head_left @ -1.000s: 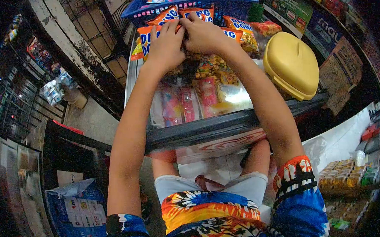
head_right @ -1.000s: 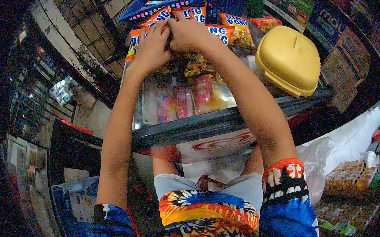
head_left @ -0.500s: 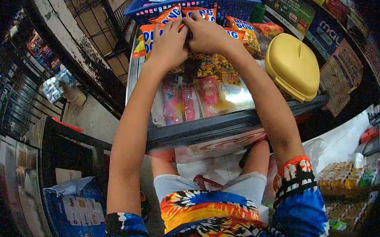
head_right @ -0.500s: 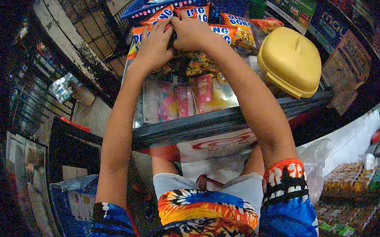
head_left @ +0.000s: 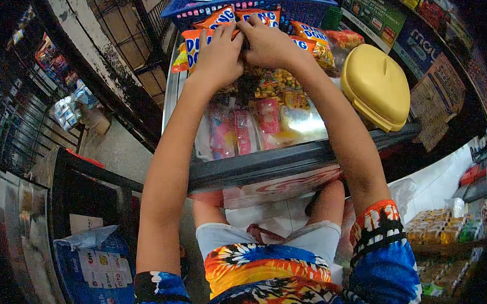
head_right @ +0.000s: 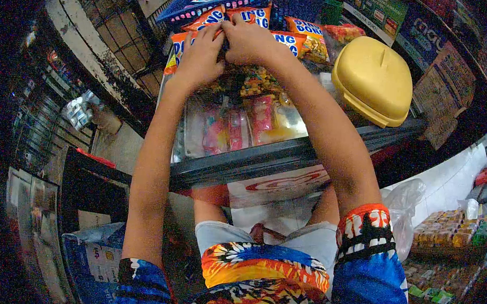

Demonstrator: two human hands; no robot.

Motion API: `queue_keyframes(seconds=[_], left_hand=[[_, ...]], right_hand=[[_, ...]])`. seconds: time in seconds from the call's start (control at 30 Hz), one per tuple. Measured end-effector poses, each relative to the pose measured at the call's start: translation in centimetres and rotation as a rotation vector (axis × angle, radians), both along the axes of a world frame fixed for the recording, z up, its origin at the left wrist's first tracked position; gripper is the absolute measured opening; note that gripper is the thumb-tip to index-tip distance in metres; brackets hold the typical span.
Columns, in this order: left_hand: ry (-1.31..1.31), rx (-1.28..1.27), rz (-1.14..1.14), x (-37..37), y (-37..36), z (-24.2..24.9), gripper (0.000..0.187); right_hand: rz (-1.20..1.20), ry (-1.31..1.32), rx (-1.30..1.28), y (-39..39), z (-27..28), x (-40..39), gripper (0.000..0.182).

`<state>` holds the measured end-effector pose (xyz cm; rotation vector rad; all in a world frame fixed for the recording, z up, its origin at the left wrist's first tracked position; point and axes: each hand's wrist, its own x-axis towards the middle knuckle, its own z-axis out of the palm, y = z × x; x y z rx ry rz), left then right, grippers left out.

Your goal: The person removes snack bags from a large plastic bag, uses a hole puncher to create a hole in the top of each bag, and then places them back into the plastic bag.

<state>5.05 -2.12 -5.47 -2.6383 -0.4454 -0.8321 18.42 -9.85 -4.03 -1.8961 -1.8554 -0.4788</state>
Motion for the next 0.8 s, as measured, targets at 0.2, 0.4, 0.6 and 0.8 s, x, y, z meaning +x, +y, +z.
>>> queue_keyframes(seconds=[0.2,0.4,0.6,0.8], left_hand=[[-0.006,0.012,-0.005,0.00,0.09,-0.01,0.054],[0.007,0.009,0.008,0.00,0.01,0.04,0.057],[-0.005,0.024,0.009,0.01,0.03,0.00,0.056],[-0.001,0.013,0.007,0.07,0.14,-0.04,0.058]], right_hand=[[-0.016,-0.010,-0.012,0.02,0.04,0.03,0.061],[-0.007,0.011,-0.011,0.19,-0.08,0.14,0.060],[-0.005,0.006,0.005,0.22,-0.12,0.14,0.060],[0.002,-0.012,0.007,0.24,-0.15,0.22,0.061]])
